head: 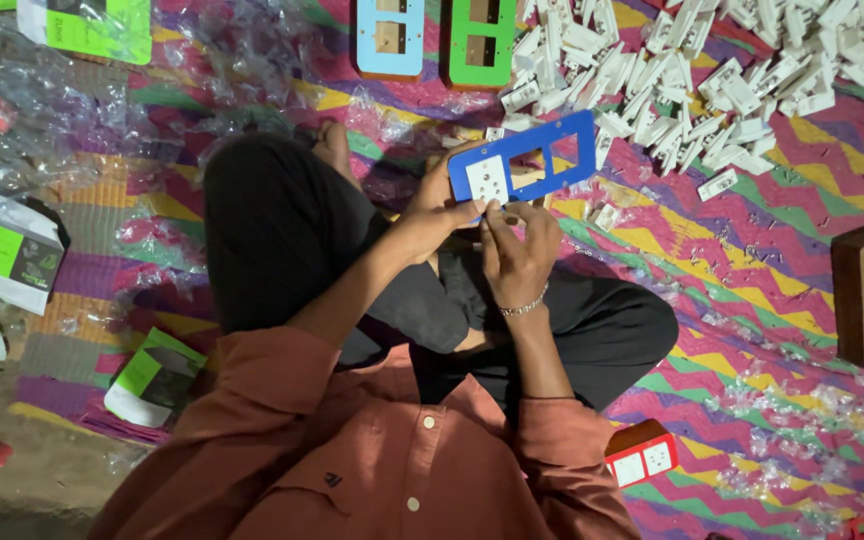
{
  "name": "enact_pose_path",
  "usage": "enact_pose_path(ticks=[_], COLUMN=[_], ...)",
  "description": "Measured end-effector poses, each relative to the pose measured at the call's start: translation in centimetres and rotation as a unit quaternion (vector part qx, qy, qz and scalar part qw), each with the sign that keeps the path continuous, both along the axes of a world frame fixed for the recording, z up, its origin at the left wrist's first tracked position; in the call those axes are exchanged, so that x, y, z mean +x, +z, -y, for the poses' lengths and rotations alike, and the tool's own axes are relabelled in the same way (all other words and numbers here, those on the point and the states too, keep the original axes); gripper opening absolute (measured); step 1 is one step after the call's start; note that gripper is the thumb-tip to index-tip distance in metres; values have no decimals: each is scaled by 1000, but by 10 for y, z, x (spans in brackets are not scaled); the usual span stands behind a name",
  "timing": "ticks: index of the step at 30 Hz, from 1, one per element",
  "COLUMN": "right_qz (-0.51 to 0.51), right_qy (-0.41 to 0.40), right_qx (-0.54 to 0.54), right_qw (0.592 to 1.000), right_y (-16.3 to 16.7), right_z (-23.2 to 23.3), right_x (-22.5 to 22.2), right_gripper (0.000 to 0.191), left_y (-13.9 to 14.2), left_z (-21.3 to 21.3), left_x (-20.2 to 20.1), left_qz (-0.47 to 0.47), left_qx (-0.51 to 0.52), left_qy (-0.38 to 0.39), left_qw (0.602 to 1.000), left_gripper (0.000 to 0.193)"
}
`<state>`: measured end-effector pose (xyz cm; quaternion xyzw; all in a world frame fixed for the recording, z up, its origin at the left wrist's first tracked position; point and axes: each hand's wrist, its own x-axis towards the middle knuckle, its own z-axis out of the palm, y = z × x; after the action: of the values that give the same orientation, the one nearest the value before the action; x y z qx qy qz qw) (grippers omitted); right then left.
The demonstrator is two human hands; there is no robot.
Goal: The person sits on a floor mat and assembles electrical switch plates, picking white plastic switch modules from a pile and pressing them into colored plastic frames. They take screws from a wooden box and use a hand tool to tighten the modules into the frames, working on one frame at a time.
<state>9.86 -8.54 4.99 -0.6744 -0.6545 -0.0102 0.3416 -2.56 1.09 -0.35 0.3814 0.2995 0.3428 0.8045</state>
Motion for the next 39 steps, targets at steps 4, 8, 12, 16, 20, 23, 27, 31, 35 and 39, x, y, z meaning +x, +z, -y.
enact_pose_path(ticks=[4, 8, 12, 16, 20, 23, 27, 31, 35, 39], right_qz=[-116, -540, -667, -616, -497, -493, -530, -545, -501, -321], right_qy=[-35, -141, -136, -99, -79, -104, -134, -52, 100, -232], right_qx=[26, -2, -48, -47, -90, -131, -132, -141, -184, -271], right_qw=[992, 829, 731, 780, 859, 854, 827, 825, 839, 877], right_y=[-11, -35, -58, -62, -59, -58, -49, -24, -5, -18], right_z=[5, 1, 6, 10, 13, 14, 15, 17, 39, 66], right_x=[4, 24, 32, 42, 41, 40, 39, 42, 88, 198], right_gripper=[29, 27, 17, 16, 15, 17, 19, 23, 32, 26], left_y=[6, 5, 2, 5, 4, 0, -1, 14, 30, 30], left_z=[-2, -4, 1, 6, 4, 4, 5, 1, -4, -8], left_x=[1, -1, 1, 2, -5, -7, -6, -7, -10, -11], left_qz=[55, 78, -55, -152, -263, -252, -156, -61, -36, 2], left_qx=[-103, -163, 117, 272, 370, 372, 304, 177, 43, -37], left_qy=[-1, -20, -45, 31, -23, -74, -129, -160, -186, -165], left_qw=[993, 983, 991, 950, 890, 890, 931, 969, 981, 986], left_gripper=[71, 74, 76, 94, 93, 93, 93, 87, 78, 69])
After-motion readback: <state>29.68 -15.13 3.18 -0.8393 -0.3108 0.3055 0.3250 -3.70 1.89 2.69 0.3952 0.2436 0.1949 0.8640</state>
